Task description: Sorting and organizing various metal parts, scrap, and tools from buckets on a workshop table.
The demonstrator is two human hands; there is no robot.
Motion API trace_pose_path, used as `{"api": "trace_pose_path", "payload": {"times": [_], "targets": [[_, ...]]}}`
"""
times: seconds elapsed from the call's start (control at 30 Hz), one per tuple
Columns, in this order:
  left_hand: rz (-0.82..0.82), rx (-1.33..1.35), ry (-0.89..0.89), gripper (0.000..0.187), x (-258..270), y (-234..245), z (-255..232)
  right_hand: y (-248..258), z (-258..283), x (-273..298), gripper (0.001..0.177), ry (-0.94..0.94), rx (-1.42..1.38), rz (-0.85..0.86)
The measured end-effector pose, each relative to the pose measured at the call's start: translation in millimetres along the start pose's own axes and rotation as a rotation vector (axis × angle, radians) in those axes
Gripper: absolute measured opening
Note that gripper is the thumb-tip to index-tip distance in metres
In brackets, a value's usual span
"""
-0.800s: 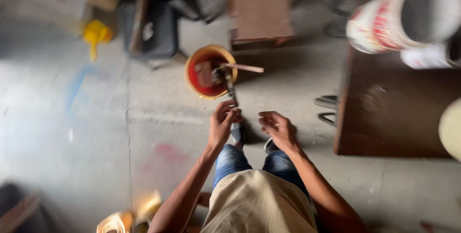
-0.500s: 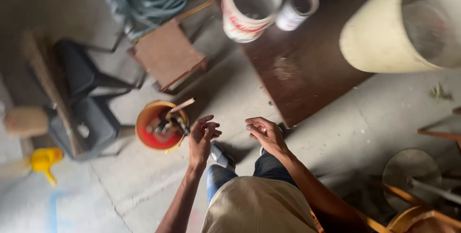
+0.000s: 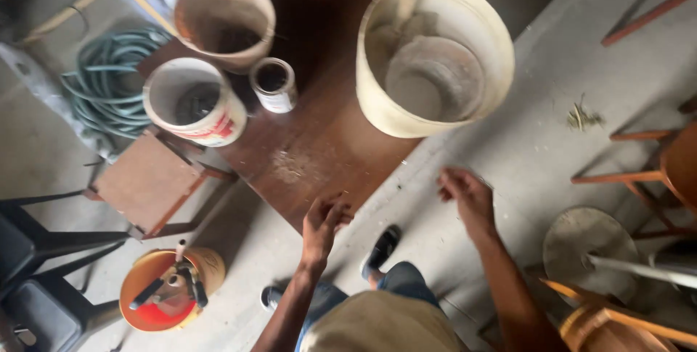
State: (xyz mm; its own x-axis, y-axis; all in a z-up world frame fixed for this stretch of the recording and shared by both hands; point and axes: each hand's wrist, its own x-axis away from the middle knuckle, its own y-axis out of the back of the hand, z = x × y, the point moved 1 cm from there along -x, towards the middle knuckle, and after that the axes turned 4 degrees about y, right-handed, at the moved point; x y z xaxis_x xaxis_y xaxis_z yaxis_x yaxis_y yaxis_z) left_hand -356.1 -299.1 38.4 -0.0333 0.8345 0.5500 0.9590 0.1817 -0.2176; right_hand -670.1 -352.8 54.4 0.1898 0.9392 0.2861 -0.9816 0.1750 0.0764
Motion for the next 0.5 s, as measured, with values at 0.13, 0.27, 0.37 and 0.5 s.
{"api": "trace_pose_path", "payload": {"times": [0.13,0.27,0.37,0.5], "targets": [[0.105,0.013,-0.071,0.044,-28,-87,-16,51,77,-53,0.024,0.126,-0.04,-0.022],[0.14,0.018,-0.038,0.05,-40,-129,-33,63,100,-129,0.025,0.389,0.252,0.06],[0.137,-0.003,0.005,0.054,-50,-146,-52,40,116,-189,0.03,0.549,0.589,0.176],[0.093,0.055,0.038,0.054,-72,-158,-61,3,109,-272,0.044,0.673,1.124,0.345]]}}
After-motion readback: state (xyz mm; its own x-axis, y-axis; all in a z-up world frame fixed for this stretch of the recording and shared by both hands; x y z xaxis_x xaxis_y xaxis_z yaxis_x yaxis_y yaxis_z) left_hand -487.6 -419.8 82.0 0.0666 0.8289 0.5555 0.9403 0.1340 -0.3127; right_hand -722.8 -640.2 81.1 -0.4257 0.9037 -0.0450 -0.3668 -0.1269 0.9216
